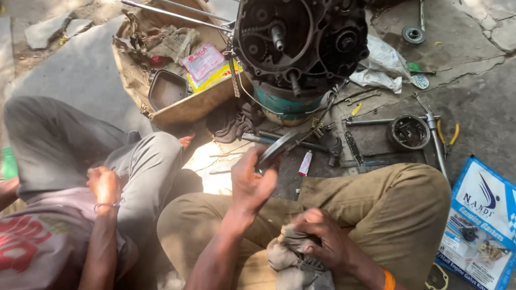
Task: The recorder is repairing or assembling a motorcycle engine component, involving cleaning and applying sealant.
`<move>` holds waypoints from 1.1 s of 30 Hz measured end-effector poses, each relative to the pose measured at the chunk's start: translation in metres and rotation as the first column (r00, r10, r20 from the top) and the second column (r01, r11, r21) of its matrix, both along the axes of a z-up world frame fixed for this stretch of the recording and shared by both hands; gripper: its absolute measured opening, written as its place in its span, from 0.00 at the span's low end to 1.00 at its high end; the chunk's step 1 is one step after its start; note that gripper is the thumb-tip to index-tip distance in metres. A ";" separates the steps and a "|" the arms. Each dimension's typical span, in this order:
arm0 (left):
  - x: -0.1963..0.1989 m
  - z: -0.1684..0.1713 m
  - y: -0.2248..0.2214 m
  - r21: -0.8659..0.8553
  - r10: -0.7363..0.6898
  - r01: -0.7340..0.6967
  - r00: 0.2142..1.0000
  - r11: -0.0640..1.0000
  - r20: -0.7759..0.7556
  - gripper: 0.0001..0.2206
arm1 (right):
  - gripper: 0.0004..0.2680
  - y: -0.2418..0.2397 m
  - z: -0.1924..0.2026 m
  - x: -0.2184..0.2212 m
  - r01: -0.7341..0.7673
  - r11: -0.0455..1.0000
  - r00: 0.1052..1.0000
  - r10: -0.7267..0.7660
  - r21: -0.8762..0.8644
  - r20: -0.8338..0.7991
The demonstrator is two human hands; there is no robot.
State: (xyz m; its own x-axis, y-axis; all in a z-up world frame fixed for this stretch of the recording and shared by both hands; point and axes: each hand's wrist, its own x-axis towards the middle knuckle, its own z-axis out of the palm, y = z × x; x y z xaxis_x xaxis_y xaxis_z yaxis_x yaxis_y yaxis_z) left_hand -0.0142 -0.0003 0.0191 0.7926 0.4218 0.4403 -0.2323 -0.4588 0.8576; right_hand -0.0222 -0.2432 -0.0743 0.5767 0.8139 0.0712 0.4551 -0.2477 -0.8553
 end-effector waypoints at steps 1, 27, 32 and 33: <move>0.001 0.003 0.001 -0.014 -0.021 0.021 1.000 1.000 -0.005 0.09 | 0.14 0.010 0.020 0.006 0.016 0.996 0.998 -0.021 0.091 0.057; 0.057 -0.109 0.005 0.237 0.025 0.461 0.420 0.855 -0.907 0.11 | 0.03 -0.055 0.076 0.186 0.707 0.702 0.613 -0.666 0.082 0.425; 0.069 -0.130 0.018 0.117 -0.005 0.454 0.259 0.883 -0.966 0.16 | 0.03 -0.138 0.062 0.207 0.895 0.324 0.305 -0.946 0.308 0.109; 0.073 -0.129 0.014 0.117 -0.006 0.471 0.253 0.874 -0.967 0.16 | 0.03 -0.156 0.045 0.202 0.902 0.306 0.288 -0.952 0.304 0.104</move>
State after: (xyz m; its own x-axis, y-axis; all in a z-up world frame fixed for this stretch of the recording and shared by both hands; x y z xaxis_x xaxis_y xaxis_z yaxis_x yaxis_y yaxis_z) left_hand 0.0591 0.0138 -0.1100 0.7715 0.1502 -0.6182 0.4500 -0.8157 0.3634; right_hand 0.1801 -0.3990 -0.0295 0.8775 -0.2991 0.3750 0.1825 -0.5149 -0.8376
